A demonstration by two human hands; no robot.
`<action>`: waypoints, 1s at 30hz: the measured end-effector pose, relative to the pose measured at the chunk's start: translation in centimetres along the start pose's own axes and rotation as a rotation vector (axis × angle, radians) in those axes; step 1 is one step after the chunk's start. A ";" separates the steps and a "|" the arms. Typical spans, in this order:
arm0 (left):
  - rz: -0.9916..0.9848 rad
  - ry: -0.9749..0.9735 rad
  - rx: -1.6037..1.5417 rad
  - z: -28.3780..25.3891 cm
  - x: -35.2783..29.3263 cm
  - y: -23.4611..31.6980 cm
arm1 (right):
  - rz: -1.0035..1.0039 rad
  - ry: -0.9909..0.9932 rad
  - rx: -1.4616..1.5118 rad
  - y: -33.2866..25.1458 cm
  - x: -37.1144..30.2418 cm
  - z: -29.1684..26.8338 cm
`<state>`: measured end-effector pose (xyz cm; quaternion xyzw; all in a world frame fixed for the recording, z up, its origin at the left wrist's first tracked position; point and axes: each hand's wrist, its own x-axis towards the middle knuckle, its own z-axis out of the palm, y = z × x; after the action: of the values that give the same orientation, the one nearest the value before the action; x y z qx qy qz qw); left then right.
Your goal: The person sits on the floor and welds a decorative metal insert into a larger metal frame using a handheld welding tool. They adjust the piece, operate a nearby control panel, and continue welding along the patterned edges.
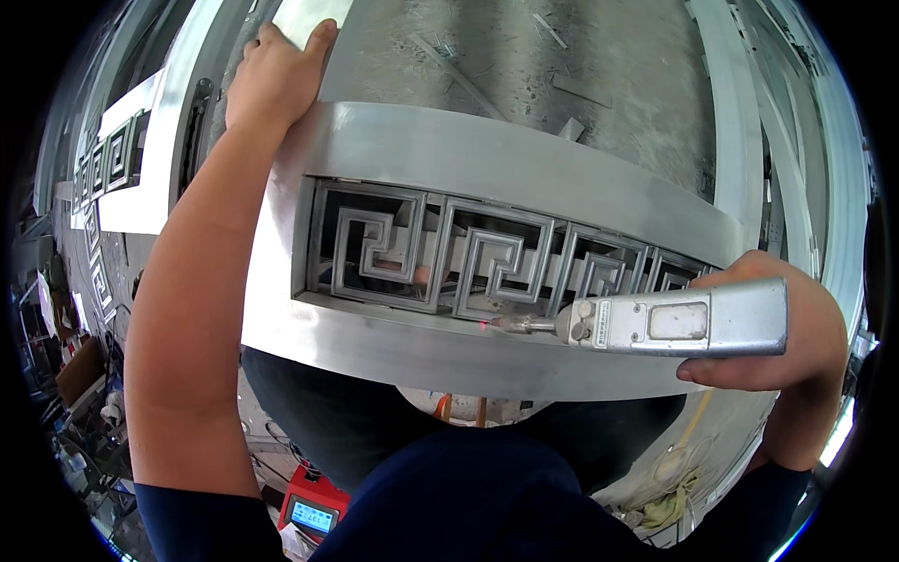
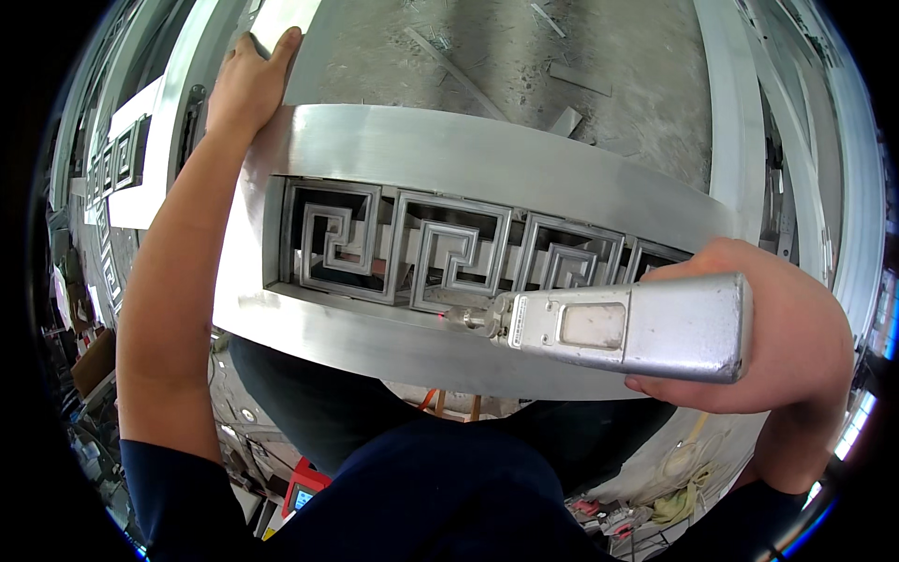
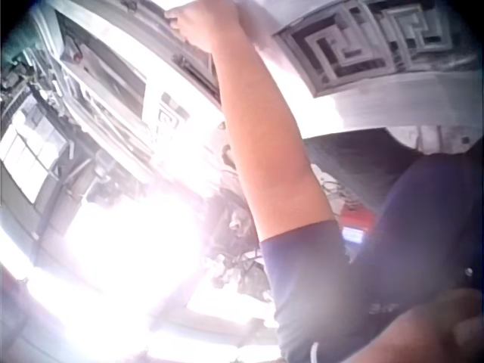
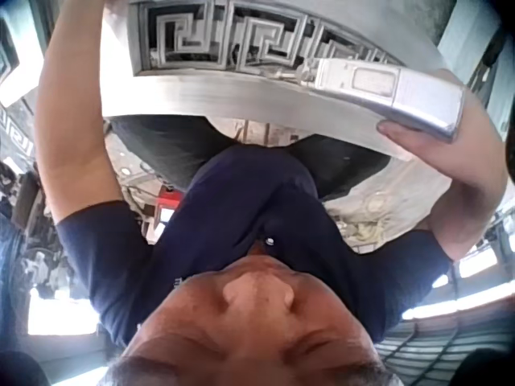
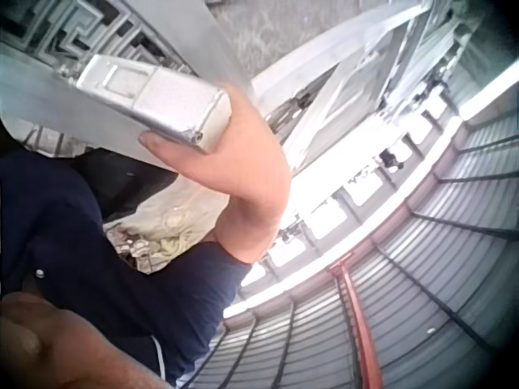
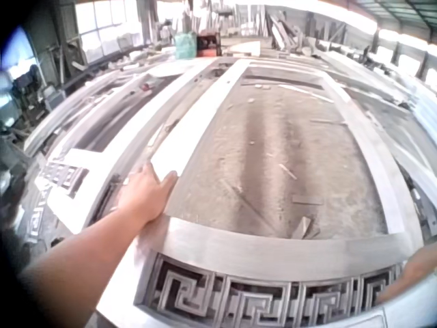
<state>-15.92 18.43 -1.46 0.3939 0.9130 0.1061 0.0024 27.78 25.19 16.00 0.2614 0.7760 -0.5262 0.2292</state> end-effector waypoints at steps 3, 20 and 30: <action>0.012 0.006 -0.002 0.0 0.0 -0.1 | 0.076 -0.093 0.044 -1.5 1.1 -0.6; -0.002 -0.016 0.004 -0.3 0.1 0.2 | 0.162 0.238 0.065 1.6 -1.2 1.6; -0.060 -0.076 0.011 -1.3 -0.3 1.1 | 0.249 0.310 0.105 -0.9 -0.9 1.6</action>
<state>-15.01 18.68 -0.02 0.3700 0.9243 0.0859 0.0383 28.02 23.30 16.69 0.4446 0.7352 -0.4871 0.1565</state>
